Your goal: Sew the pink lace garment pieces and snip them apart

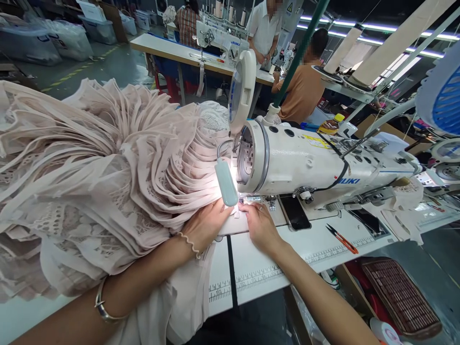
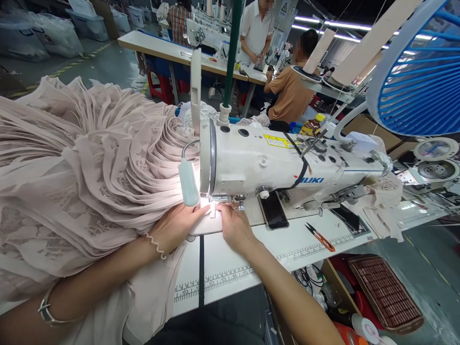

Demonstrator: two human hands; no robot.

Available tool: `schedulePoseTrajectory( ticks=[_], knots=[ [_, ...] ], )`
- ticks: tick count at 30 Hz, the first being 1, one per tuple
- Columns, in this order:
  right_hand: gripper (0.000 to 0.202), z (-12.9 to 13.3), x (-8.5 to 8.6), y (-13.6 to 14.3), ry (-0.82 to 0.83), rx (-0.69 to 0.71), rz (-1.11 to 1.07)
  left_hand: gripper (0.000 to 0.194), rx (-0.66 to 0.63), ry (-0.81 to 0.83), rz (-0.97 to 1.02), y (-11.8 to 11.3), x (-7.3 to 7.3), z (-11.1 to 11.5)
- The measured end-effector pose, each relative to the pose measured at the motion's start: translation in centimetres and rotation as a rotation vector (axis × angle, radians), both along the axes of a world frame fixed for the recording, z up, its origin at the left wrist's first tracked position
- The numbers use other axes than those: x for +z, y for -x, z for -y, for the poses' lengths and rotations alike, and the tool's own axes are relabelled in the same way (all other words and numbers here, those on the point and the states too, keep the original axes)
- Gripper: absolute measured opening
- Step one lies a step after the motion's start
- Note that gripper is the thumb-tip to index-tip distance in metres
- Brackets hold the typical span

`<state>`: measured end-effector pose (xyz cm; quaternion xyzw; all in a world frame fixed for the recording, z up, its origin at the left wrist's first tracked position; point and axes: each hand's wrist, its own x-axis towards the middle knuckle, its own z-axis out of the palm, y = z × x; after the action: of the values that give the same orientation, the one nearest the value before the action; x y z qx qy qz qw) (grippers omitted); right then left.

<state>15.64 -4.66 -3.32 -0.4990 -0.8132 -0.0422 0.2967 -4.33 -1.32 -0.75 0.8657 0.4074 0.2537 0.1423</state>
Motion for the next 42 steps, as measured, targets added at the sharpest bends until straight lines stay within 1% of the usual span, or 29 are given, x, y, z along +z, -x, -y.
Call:
schedulePoseTrajectory(
  ticks=[4, 5, 6, 7, 9, 11, 13, 16, 19, 21, 24, 26, 28, 30, 32, 35, 38, 42],
  knots=[
    [0.033, 0.1, 0.1, 0.0, -0.031, 0.012, 0.008, 0.037, 0.116, 0.187, 0.029, -0.4, 0.8, 0.0],
    [0.030, 0.1, 0.2, 0.0, -0.052, 0.016, 0.011, 0.038, 0.109, 0.195, 0.029, -0.4, 0.9, 0.0],
    [0.025, 0.1, 0.2, 0.1, -0.079, 0.021, 0.018, 0.036, 0.069, 0.167, 0.021, -0.3, 1.0, 0.0],
    [0.020, 0.2, 0.2, 0.1, -0.110, 0.025, 0.029, 0.034, -0.002, 0.103, 0.004, -0.1, 0.9, 0.0],
    [0.014, 0.3, 0.3, 0.2, -0.175, 0.027, 0.061, 0.032, -0.166, -0.086, -0.046, 0.4, 0.5, 0.0],
    [0.011, 0.4, 0.3, 0.3, -0.229, 0.033, 0.097, 0.033, -0.262, -0.284, -0.098, 0.8, 0.0, -0.1],
    [0.012, 0.4, 0.4, 0.4, -0.258, 0.037, 0.121, 0.034, -0.280, -0.408, -0.153, 0.9, -0.3, -0.1],
    [0.017, 0.5, 0.6, 0.8, -0.282, 0.027, 0.168, 0.030, -0.273, -0.479, -0.247, 0.6, -0.4, -0.1],
    [0.026, 0.5, 0.6, 1.5, -0.309, -0.006, 0.237, 0.027, -0.260, -0.490, -0.310, 0.2, -0.5, 0.1],
    [0.029, 0.3, 0.5, 1.9, -0.318, -0.039, 0.222, 0.028, -0.260, -0.485, -0.344, 0.0, -0.4, 0.2],
    [0.028, 0.0, 0.2, 2.1, -0.279, -0.068, 0.050, 0.030, -0.256, -0.483, -0.387, -0.1, -0.1, 0.6],
    [0.024, -0.1, 0.2, 1.9, -0.204, -0.063, -0.084, 0.030, -0.240, -0.472, -0.387, 0.0, 0.2, 0.8],
    [0.021, 0.0, 0.3, 1.4, -0.121, -0.053, -0.151, 0.033, -0.225, -0.435, -0.357, 0.1, 0.3, 0.9],
    [0.018, 0.4, 0.4, 0.8, -0.065, -0.036, -0.140, 0.035, -0.228, -0.384, -0.304, 0.3, 0.1, 0.9],
    [0.017, 0.7, 0.6, 0.3, -0.047, -0.004, -0.097, 0.035, -0.247, -0.344, -0.245, 0.5, -0.3, 0.8],
    [0.028, 1.2, 0.9, 0.0, -0.050, 0.067, -0.037, 0.032, -0.271, -0.301, -0.182, 0.6, -0.7, 0.6],
    [0.035, 1.1, 1.1, -0.1, -0.057, 0.120, -0.002, 0.030, -0.275, -0.275, -0.151, 0.6, -0.6, 0.5],
    [0.039, 0.7, 1.2, -0.2, 0.002, 0.118, -0.096, 0.023, -0.189, -0.313, -0.135, 0.7, -0.1, 0.7]
  ],
)
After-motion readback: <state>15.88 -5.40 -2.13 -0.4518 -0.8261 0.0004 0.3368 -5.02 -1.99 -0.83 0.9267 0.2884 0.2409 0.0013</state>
